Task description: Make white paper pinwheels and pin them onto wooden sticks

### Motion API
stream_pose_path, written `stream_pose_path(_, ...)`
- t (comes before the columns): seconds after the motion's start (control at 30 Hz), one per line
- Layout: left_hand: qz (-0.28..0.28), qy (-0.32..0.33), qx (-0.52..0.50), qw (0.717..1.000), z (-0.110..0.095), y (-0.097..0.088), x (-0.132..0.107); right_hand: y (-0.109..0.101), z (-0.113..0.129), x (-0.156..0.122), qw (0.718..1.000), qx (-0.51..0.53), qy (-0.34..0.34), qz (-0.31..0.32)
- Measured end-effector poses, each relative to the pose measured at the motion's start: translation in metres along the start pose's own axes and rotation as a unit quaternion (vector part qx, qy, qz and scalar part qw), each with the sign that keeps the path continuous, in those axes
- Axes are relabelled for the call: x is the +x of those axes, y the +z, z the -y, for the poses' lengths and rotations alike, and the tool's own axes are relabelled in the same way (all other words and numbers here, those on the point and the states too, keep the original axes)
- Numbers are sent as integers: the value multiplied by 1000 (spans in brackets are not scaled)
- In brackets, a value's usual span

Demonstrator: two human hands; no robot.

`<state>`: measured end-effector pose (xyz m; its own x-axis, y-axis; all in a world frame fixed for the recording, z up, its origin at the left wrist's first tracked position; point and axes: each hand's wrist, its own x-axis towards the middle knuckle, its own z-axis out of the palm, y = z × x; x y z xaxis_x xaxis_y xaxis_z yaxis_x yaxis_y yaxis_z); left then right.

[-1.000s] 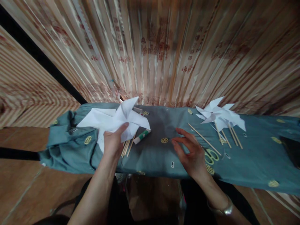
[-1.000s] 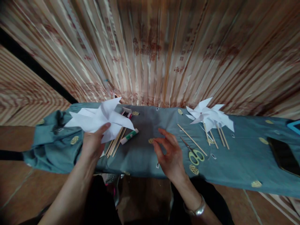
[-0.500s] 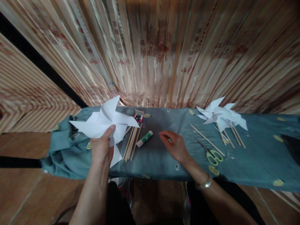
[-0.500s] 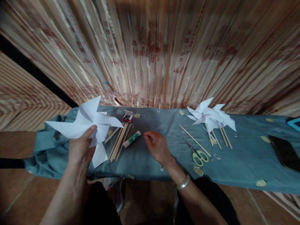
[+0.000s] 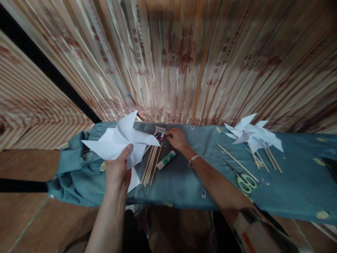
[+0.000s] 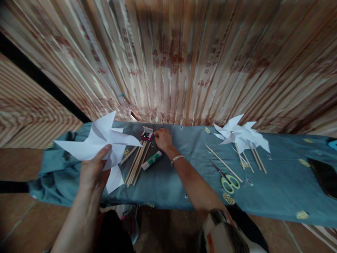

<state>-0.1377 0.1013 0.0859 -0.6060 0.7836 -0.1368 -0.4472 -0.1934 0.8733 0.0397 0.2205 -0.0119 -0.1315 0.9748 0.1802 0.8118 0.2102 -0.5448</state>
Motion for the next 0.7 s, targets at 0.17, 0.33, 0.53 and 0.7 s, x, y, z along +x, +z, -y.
stream_pose_path(0.17, -4, 1, 3, 1000, 1, -1, 0, 10, 3, 13, 1000, -5, -12, 11)
stream_pose_path(0.33, -9, -6, 3, 1000, 1, 1, 0, 16, 1, 18, 1000, -1, -13, 21)
stream_pose_path(0.53, 12, -5, 1, 1000, 6, -2, -1, 11, -3, 9, 1000, 17, -11, -6)
stream_pose_path(0.7, 36, -22, 3, 999, 12, -1, -4, -23, -16, -31, 998, 36, -31, -30)
